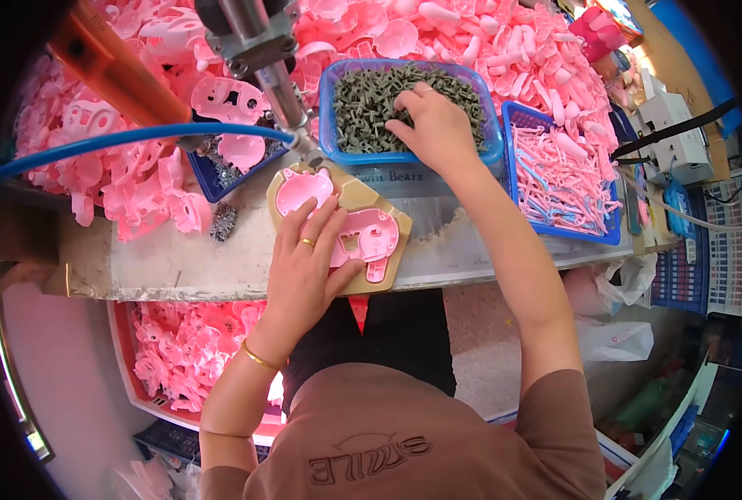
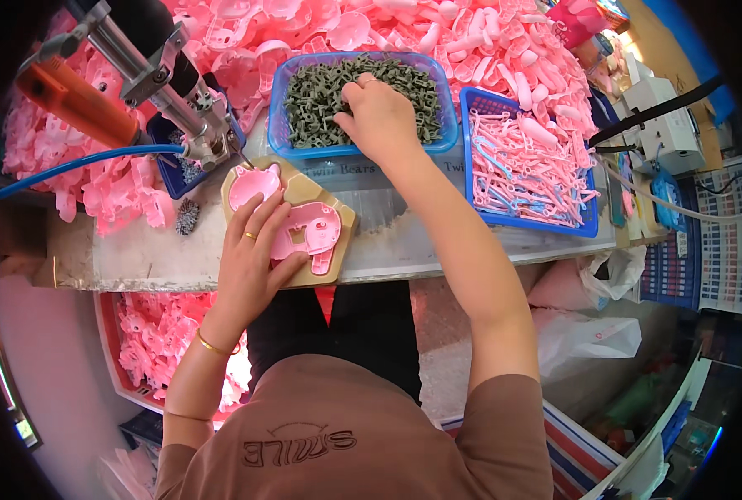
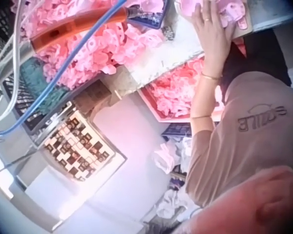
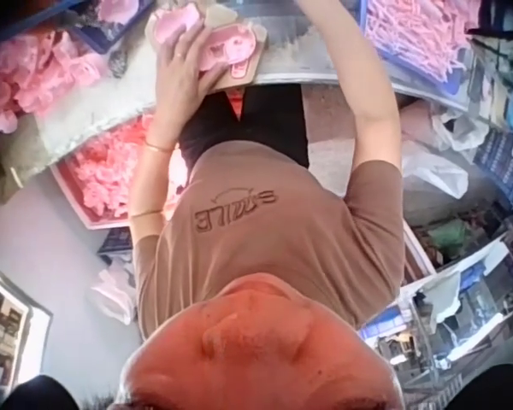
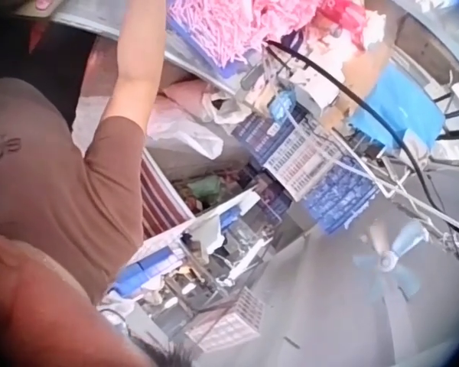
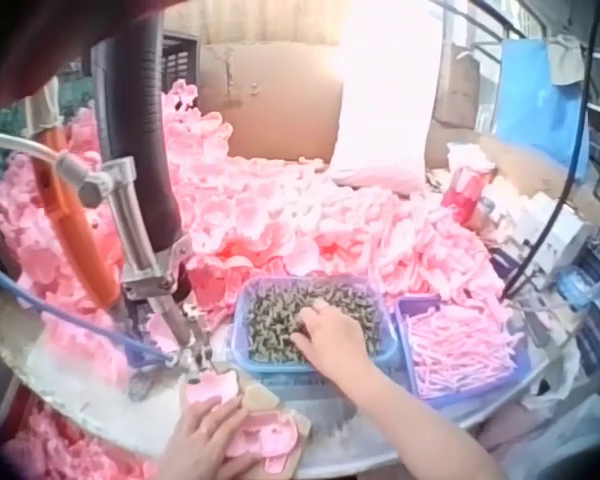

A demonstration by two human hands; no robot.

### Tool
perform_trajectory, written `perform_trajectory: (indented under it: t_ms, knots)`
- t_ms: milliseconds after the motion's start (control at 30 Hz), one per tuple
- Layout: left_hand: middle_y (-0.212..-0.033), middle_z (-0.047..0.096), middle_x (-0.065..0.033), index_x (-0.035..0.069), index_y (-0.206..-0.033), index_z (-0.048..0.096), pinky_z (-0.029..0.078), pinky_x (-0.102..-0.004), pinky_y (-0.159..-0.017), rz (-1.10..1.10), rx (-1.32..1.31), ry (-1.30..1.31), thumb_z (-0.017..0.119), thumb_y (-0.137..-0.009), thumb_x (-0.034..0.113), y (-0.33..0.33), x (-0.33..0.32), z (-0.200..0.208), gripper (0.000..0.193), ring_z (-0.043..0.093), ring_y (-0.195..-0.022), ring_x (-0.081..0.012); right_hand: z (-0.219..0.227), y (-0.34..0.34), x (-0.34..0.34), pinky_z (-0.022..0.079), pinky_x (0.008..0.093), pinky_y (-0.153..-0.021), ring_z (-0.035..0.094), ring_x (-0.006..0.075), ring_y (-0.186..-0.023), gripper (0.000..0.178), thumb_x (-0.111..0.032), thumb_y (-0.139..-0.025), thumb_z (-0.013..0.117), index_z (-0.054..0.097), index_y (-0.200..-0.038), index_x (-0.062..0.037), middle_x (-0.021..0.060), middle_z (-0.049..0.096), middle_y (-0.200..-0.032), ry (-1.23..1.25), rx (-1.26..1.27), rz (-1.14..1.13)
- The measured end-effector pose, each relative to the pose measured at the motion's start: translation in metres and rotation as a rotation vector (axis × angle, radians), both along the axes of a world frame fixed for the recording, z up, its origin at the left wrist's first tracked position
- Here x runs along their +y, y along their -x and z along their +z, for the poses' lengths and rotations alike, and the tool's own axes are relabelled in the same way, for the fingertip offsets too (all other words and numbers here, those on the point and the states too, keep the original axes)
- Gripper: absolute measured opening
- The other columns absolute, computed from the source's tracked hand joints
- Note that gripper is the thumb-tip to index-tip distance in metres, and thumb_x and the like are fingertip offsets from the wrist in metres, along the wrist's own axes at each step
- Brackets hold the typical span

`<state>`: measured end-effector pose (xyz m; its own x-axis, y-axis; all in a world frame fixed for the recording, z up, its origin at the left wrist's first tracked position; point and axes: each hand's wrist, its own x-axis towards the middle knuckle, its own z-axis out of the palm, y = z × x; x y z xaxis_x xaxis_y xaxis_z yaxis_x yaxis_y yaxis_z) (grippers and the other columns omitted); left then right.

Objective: Assembling plastic toy pigs by attaching small components using a pneumatic tool at a factory workbench.

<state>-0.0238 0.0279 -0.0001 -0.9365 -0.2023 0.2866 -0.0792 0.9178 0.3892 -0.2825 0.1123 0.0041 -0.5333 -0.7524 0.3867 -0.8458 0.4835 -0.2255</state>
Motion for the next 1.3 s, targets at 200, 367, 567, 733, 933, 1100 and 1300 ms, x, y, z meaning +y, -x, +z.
perform_trajectory:
  t_ms: [200,367,567,733,933,1100,1300]
  knots:
    - [-0.146,0.047,-0.0099,0.003,-0.134,0.053,0.035,-0.0456,-0.112,0.002,-0.007,-0.005,0.077,-0.079,0.027,0.0,-0.001,0.004,0.065,0.04,-0.135,-0.0358,0.004,0.004,0.008,0.054,0.0379,-0.073,0.069,0.0247,-0.083,0.019,-0.019,-0.082,0.072,0.066,-0.095,-0.0059,0.0096,0.067,-0.092,0.118,-0.258,0.064]
    - [-0.121,0.062,-0.0144,0.001,-0.129,0.055,0.046,-0.0425,-0.1,0.018,0.141,-0.08,0.073,-0.086,0.024,0.016,-0.005,0.028,0.052,0.057,-0.115,-0.0314,0.022,-0.025,0.039,0.054,0.0318,-0.067,0.069,0.0217,-0.078,0.017,-0.013,-0.081,0.072,0.066,-0.096,-0.0062,0.0085,0.07,-0.087,0.253,-0.242,0.435]
    - [-0.091,0.068,-0.0068,-0.005,-0.113,0.062,0.053,-0.0242,-0.072,0.092,0.046,-1.013,0.06,-0.099,0.012,0.036,0.004,0.014,0.022,0.065,-0.08,-0.0098,0.035,-0.086,0.055,0.054,0.0335,-0.06,0.069,0.0212,-0.071,0.016,-0.012,-0.079,0.073,0.067,-0.093,-0.0104,0.0016,0.07,-0.086,0.139,0.111,0.477]
    - [-0.091,0.07,-0.0091,-0.004,-0.114,0.063,0.055,-0.0258,-0.075,0.073,-0.025,-1.116,0.053,-0.103,0.013,0.035,0.016,0.017,0.024,0.067,-0.08,-0.0127,0.03,-0.078,0.082,0.054,0.0325,-0.065,0.069,0.0221,-0.073,0.015,-0.015,-0.083,0.071,0.068,-0.097,-0.008,0.0056,0.071,-0.09,0.218,-0.212,0.427]
    - [-0.092,0.071,-0.0088,-0.004,-0.119,0.063,0.054,-0.0243,-0.076,0.064,-0.042,-1.194,0.054,-0.101,0.009,0.028,0.014,0.027,0.024,0.067,-0.082,-0.0115,0.017,0.038,0.154,0.054,0.0393,-0.071,0.069,0.0276,-0.081,0.015,-0.017,-0.087,0.068,0.073,-0.098,-0.0086,0.0107,0.07,-0.092,0.1,-0.082,-0.243]
    - [-0.095,0.072,-0.0096,-0.002,-0.117,0.061,0.053,-0.0237,-0.074,0.01,-0.048,-1.139,0.057,-0.1,0.01,0.029,0.018,0.024,0.021,0.069,-0.084,-0.0113,0.005,0.059,0.164,0.055,0.0446,-0.072,0.067,0.0332,-0.086,0.015,-0.021,-0.083,0.069,0.073,-0.088,-0.008,0.0129,0.067,-0.092,-0.164,0.02,-0.357]
    - [-0.093,0.072,-0.0108,-0.002,-0.114,0.061,0.054,-0.0234,-0.071,0.035,-0.117,-1.176,0.057,-0.1,0.012,0.023,0.012,0.02,0.02,0.07,-0.083,-0.0124,0.015,0.058,0.178,0.054,0.0466,-0.074,0.066,0.0334,-0.083,0.015,-0.019,-0.077,0.068,0.069,-0.077,-0.0037,0.0143,0.065,-0.09,-0.145,-0.115,-0.464]
